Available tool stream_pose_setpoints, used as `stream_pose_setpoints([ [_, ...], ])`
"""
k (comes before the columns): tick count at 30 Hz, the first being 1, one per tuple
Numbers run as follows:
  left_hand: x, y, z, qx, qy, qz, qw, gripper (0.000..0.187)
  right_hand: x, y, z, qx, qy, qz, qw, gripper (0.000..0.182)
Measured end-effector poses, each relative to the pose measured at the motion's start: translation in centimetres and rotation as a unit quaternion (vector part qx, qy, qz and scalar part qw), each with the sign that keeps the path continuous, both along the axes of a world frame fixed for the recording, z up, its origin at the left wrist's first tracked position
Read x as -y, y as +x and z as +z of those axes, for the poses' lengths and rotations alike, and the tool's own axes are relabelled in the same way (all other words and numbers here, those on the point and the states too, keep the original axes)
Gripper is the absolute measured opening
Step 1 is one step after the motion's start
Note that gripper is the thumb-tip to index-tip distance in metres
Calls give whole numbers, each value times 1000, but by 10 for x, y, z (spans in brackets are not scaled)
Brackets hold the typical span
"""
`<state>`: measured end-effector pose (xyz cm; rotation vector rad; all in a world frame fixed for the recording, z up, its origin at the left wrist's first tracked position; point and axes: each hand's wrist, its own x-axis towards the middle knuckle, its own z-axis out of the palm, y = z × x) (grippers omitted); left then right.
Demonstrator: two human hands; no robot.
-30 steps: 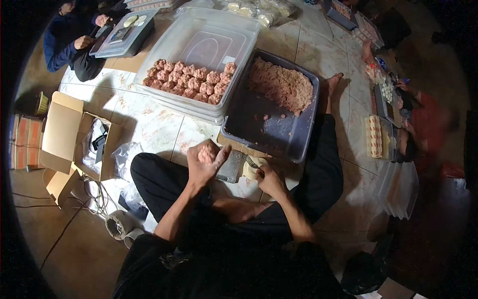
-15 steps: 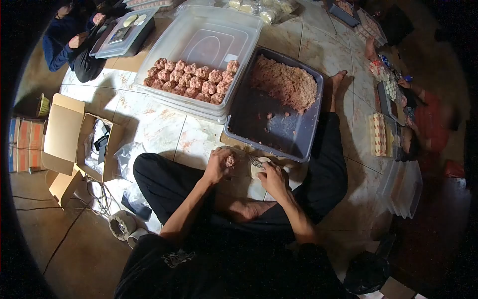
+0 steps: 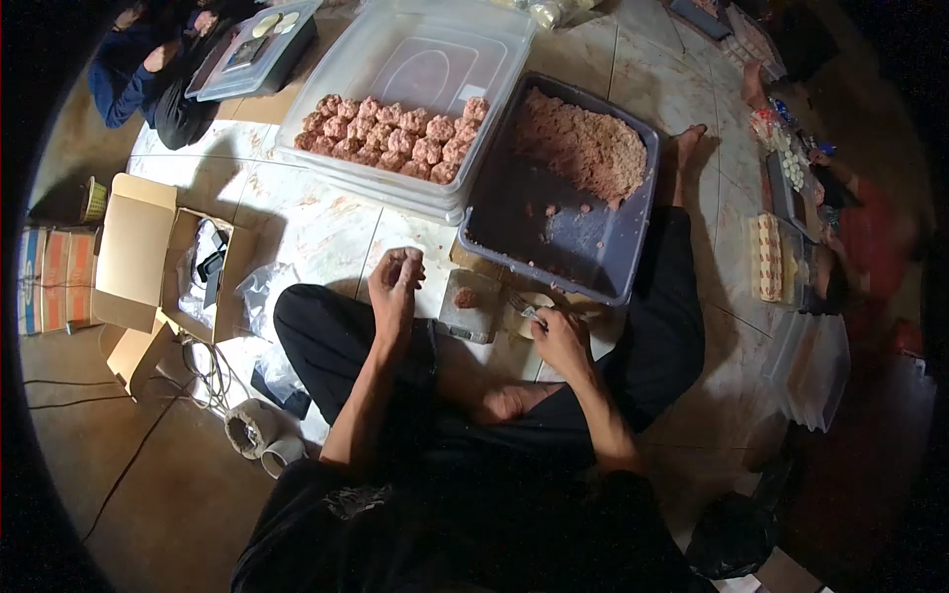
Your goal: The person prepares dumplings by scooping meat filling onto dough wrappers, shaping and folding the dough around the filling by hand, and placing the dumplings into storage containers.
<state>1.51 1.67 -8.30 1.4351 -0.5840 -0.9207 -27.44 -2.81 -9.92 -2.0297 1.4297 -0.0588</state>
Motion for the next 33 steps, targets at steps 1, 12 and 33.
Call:
stream_pose_setpoints([
  [1,1,-1,6,-32,-14,13,999,21,-4,4,6,-3,19,-7,1000,28],
  [12,3,-22,29,-142,-7,-37,989,21,-5,-9,1,7,-78,-19,997,18],
  [33,15,-66,57,-348,93,-154,920,28,166,8,116,-182,-238,-27,954,21],
])
